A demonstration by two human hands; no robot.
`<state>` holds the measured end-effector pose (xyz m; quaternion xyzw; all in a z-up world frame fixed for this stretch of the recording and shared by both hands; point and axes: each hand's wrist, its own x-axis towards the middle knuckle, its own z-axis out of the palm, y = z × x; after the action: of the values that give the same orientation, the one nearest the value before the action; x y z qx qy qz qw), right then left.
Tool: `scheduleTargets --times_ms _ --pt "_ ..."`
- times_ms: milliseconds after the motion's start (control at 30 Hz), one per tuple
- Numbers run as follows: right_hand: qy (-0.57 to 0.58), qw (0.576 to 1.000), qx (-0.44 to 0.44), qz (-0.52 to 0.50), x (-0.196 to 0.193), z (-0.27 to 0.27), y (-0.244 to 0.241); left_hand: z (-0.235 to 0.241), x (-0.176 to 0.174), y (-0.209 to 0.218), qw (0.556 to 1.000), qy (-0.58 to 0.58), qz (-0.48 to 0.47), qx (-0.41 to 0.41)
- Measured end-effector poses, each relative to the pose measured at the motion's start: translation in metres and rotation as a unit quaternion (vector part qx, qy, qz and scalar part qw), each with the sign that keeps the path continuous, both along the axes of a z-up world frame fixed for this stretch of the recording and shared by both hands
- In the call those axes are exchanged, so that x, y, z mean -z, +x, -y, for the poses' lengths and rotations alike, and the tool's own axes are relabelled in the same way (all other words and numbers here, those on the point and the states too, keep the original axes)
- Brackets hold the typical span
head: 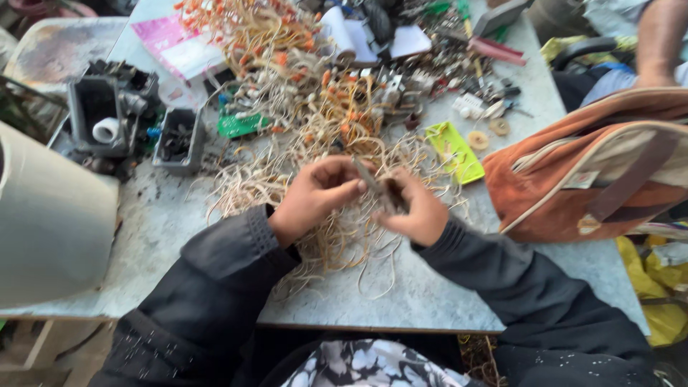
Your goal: The person uses pliers to strip the insulation from multiple small electrical wires. They repeatedly pick up wires from a pile on the table, strip the ends, and place the processed wires into a nearby container.
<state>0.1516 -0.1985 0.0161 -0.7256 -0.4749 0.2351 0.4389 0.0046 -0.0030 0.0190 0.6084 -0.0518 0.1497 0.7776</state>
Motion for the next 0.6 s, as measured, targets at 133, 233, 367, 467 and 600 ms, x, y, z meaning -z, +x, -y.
scheduleTargets --times_ms 133,233,367,467,600 --pt "0.076 0.989 0.005 0.124 -0.013 -0.004 0.002 0.002 0.003 0.0 0.999 0.0 0.009 -0.045" --pt "0.123 0.972 -0.002 0.198 -0.02 -0.007 -0.004 0.002 0.003 -0.001 0.998 -0.024 0.047 -0.034" --pt "0.125 0.958 0.008 0.259 -0.024 -0.008 -0.01 0.002 0.006 0.001 0.997 -0.063 0.052 -0.016" --pt "0.112 0.955 0.016 0.273 -0.022 -0.009 -0.01 0.002 0.01 0.005 0.996 -0.072 0.045 -0.027" --pt "0.135 0.948 0.006 0.289 -0.018 -0.007 -0.01 0.002 0.01 0.005 0.997 -0.068 0.031 -0.033"
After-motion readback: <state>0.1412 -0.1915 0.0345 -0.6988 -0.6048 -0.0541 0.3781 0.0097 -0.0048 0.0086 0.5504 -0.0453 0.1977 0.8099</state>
